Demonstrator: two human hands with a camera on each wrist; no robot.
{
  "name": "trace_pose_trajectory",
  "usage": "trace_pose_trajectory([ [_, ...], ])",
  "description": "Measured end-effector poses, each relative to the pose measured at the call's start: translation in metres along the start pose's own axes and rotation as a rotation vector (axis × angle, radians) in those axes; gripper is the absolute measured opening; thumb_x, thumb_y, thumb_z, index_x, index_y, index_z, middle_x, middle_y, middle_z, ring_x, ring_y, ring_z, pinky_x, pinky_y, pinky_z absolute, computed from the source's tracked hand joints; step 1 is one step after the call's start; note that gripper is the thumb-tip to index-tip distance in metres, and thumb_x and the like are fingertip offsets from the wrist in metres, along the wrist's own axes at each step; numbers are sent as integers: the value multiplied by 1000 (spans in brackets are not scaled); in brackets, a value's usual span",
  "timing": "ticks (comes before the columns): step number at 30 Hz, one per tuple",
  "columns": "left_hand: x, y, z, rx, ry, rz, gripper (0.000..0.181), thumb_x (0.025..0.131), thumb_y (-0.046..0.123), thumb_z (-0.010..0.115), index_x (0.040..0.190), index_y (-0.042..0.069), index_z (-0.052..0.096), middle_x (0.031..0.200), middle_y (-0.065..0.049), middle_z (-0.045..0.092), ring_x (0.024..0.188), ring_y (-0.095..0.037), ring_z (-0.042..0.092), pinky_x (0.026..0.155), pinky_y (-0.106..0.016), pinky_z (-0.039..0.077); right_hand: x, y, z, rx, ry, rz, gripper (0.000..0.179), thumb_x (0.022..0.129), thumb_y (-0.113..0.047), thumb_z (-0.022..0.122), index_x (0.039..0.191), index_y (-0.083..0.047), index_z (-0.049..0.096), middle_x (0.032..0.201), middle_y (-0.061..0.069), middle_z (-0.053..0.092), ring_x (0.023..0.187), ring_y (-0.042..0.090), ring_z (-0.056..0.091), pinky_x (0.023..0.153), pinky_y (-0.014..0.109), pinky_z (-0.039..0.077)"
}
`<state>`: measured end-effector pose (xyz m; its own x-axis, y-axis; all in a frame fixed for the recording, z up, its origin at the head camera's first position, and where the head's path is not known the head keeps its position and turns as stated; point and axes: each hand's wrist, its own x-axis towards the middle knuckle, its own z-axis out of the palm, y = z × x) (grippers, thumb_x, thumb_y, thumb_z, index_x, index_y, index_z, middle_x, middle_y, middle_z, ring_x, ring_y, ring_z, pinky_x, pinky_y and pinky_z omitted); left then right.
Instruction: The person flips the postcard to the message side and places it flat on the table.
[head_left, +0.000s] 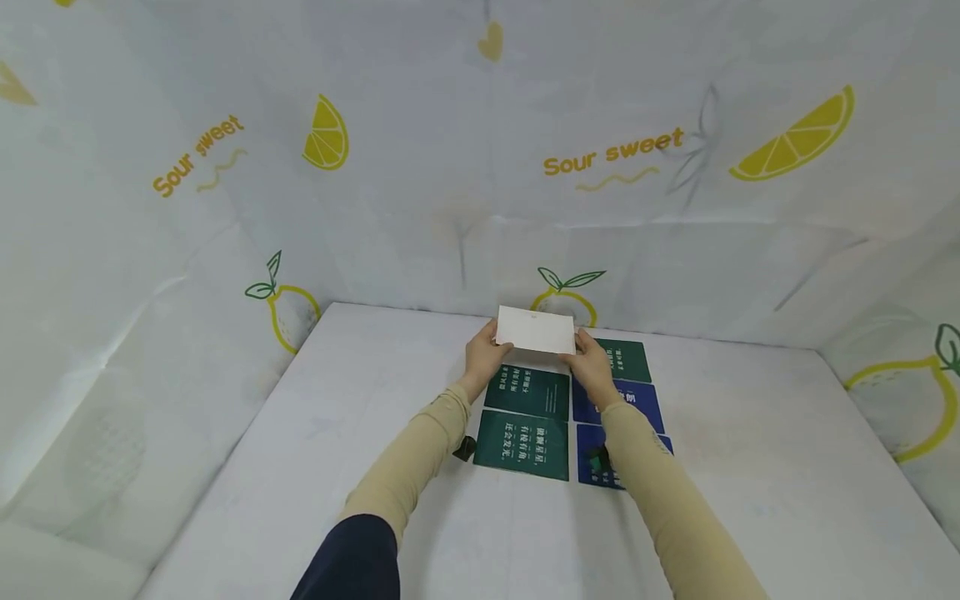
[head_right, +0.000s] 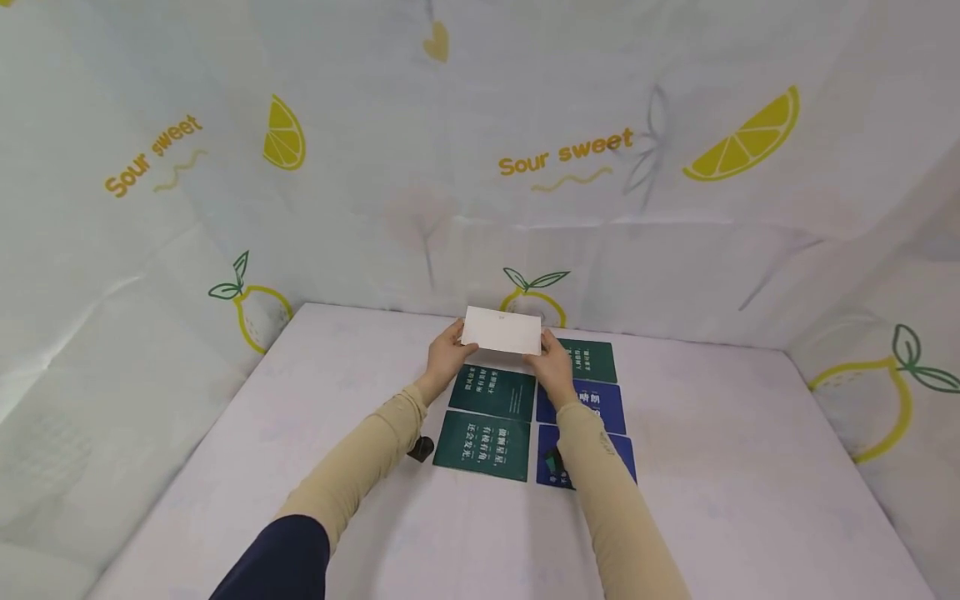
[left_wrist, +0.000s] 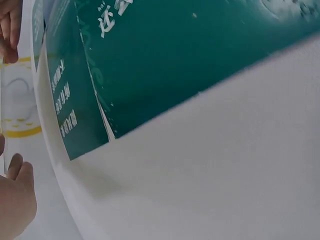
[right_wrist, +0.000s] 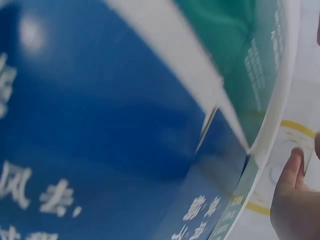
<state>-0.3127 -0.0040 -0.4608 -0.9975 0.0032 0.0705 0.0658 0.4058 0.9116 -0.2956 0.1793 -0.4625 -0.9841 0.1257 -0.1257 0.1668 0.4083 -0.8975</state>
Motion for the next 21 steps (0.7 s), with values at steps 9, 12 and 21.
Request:
trace_pose_trajectory([
  [9,1,-4,1,156,13,24,61,78,14,64,133,11,38,133,-7,45,119,-22,46,96,-34,40,3,10,-2,-231,25,-60,65,80,-21,60,136,-6,30,126,19,48,108,30,52,90,41,43],
  [12,0,-5,1,216,17,35,59,78,15,64,132,9,39,121,-11,53,111,-22,51,93,-35,42,4,13,-2,-251,31,-71,63,81,-23,60,135,-5,32,121,18,50,103,28,52,86,39,44],
  [21,-3,-7,0,335,-4,22,57,79,22,63,129,6,42,102,-12,56,87,-18,53,80,-31,47,3,16,1,-353,92,-168,60,81,-22,61,131,-1,36,84,14,52,66,19,45,57,25,35],
])
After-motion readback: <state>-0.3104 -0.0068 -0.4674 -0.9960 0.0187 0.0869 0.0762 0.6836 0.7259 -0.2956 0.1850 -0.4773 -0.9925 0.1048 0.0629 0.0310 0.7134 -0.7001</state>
